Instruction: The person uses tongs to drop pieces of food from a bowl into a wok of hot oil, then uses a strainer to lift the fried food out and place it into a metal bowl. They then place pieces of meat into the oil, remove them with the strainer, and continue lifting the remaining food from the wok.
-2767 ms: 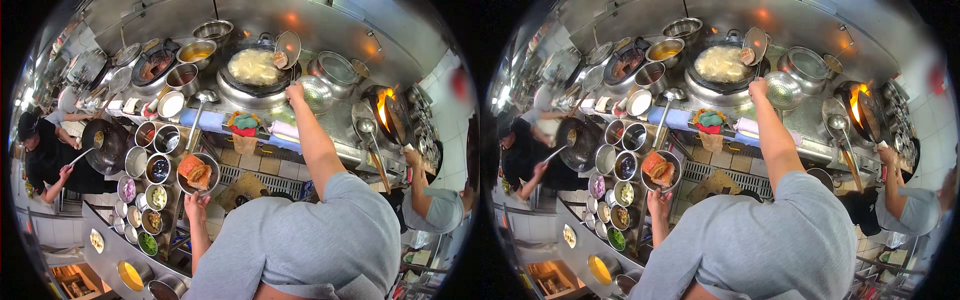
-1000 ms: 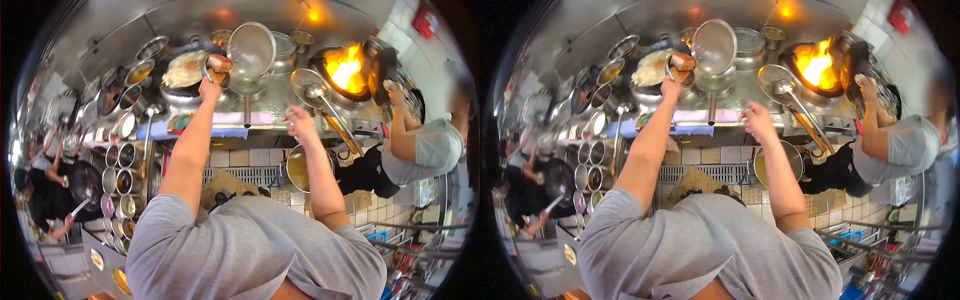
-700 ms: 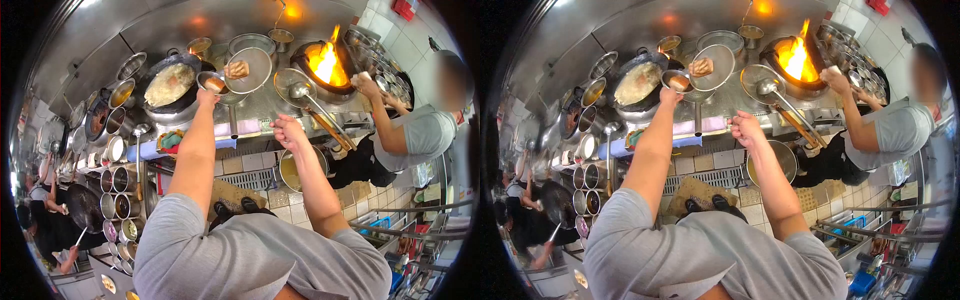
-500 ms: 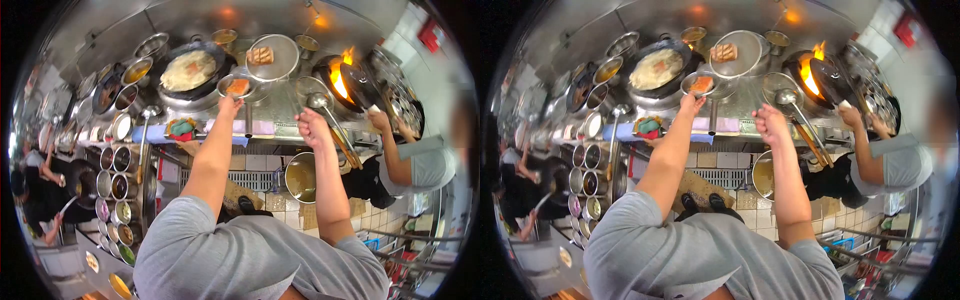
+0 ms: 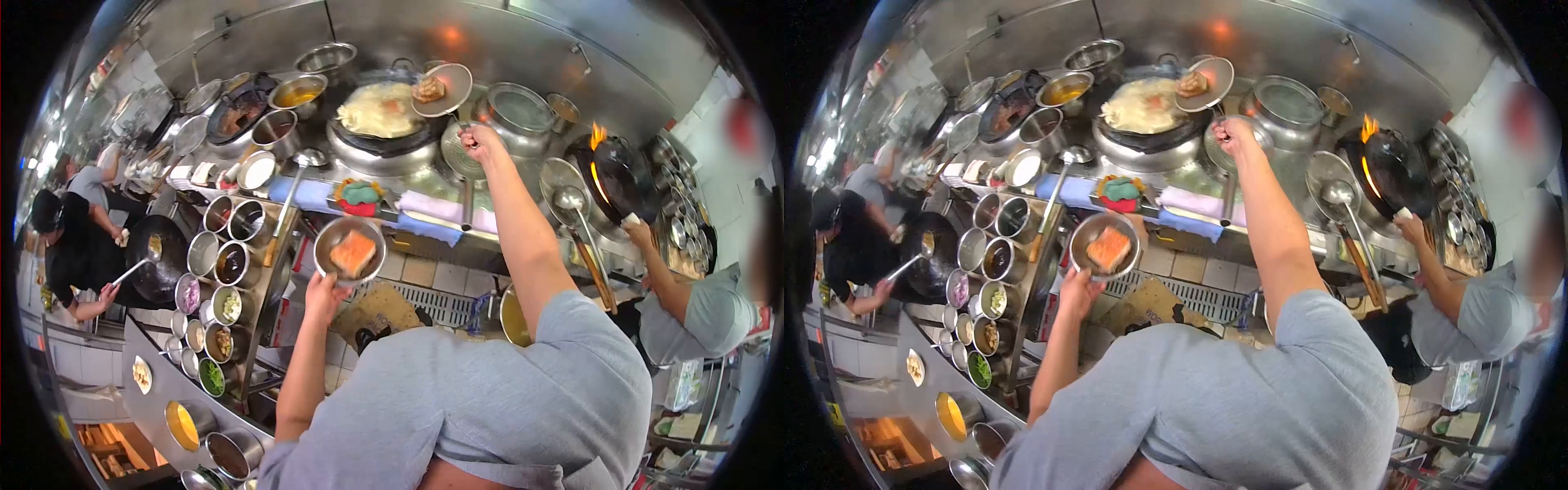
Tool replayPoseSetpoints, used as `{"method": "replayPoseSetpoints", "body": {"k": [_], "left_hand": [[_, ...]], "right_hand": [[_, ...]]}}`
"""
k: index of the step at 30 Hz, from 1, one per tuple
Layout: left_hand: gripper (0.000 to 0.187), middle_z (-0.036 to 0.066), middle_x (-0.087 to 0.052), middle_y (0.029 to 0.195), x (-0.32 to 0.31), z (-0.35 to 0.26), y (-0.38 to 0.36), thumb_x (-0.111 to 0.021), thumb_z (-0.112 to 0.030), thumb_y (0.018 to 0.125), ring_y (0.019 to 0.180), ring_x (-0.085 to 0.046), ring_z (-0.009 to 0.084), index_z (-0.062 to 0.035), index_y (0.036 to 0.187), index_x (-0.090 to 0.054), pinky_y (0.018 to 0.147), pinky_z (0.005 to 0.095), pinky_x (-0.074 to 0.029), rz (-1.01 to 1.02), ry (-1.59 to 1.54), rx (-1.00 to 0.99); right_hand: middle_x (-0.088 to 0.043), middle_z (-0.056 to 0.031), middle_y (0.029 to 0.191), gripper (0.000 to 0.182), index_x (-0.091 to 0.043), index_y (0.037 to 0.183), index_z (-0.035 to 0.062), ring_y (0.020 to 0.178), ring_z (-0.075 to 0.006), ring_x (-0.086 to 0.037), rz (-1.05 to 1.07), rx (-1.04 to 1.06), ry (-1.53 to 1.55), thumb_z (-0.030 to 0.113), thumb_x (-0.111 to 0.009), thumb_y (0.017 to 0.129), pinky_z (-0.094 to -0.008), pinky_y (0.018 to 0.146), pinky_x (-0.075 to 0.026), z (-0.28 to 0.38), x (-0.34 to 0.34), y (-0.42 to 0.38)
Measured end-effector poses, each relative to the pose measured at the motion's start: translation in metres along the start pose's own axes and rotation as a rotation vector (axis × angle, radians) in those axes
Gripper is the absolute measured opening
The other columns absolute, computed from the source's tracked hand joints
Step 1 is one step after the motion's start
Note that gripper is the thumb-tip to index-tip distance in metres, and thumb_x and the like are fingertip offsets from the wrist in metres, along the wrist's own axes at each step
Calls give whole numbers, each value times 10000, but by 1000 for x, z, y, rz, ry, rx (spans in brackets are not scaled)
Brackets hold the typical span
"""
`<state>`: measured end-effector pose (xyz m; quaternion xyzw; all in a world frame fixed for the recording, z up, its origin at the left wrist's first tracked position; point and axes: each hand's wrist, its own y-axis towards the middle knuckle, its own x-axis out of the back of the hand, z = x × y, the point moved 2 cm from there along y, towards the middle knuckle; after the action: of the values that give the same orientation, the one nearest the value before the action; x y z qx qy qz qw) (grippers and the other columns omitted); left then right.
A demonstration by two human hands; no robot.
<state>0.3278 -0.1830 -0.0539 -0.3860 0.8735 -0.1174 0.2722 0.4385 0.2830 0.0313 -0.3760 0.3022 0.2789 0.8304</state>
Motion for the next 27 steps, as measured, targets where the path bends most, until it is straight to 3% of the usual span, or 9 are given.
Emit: {"method": "replayPoseSetpoints", "body": {"k": [11, 16, 18, 20, 22, 23, 25, 26, 27], "left_hand": [[185, 82, -582, 825, 152, 6, -80, -437, -55, 823, 583, -585, 185, -69, 1007, -455, 527, 287, -521, -301, -218, -35], [161, 86, -586, 836, 184, 6, -89, -437, -47, 833, 589, -598, 190, -68, 992, -454, 507, 289, -525, -339, -277, -29], [165, 90, -587, 826, 193, 4, -89, -441, -51, 832, 579, -594, 193, -71, 995, -452, 508, 288, -523, -373, -282, -50], [165, 92, -587, 823, 201, -1, -93, -443, -54, 832, 578, -593, 191, -72, 995, -452, 508, 287, -521, -383, -281, -49], [165, 93, -588, 820, 209, -10, -96, -445, -56, 832, 577, -592, 189, -73, 995, -451, 507, 285, -519, -394, -284, -52], [172, 81, -587, 824, 213, -14, -99, -449, -70, 829, 585, -589, 181, -84, 999, -459, 513, 285, -512, -397, -255, -59], [195, 67, -585, 820, 219, -22, -102, -455, -84, 825, 589, -586, 174, -90, 1019, -464, 511, 284, -501, -396, -227, -73], [195, 67, -585, 820, 221, -26, -101, -455, -84, 825, 589, -586, 174, -90, 1019, -464, 511, 284, -501, -392, -221, -71], [195, 69, -585, 815, 223, -31, -100, -455, -85, 825, 591, -586, 175, -88, 1020, -465, 512, 284, -501, -386, -212, -65]], "right_hand": [[-320, -47, 571, 198, -370, 823, 69, 385, -107, -298, -458, 373, -359, -75, -295, 709, -222, 325, -212, -39, -118, 58], [-387, -68, 574, 210, -451, 815, 71, 392, -140, -357, -518, 451, -349, -58, -320, 713, -255, 327, -248, -43, -147, 53], [-479, -83, 579, 170, -534, 746, 39, 442, -159, -453, -486, 554, -1157, -24, -379, 716, -310, 328, -293, -34, -147, 20], [-548, -110, 595, 119, -584, 708, 1, 496, -197, -529, -508, 996, -1999, 24, -467, 704, -367, 377, -368, 7, -80, 48], [-562, -117, 602, 145, -588, 784, -26, 530, -236, -549, -507, 834, -1654, 52, -527, 677, -382, 448, -422, -25, -114, -58], [-562, -117, 602, 145, -588, 784, -26, 530, -236, -549, -505, 829, -1658, 52, -527, 677, -382, 448, -422, -25, -118, -68], [-570, -119, 610, 152, -585, 782, -33, 525, -239, -562, -468, 524, -1749, 72, -563, 674, -381, 479, -449, -19, -108, -78], [-570, -119, 610, 152, -585, 782, -33, 525, -239, -562, -475, 522, -1743, 72, -563, 674, -381, 479, -449, -14, -91, -60], [-561, -116, 605, 129, -584, 773, -29, 479, -217, -538, -332, 788, -2049, 53, -550, 679, -371, 429, -423, -11, -72, -23]]}}
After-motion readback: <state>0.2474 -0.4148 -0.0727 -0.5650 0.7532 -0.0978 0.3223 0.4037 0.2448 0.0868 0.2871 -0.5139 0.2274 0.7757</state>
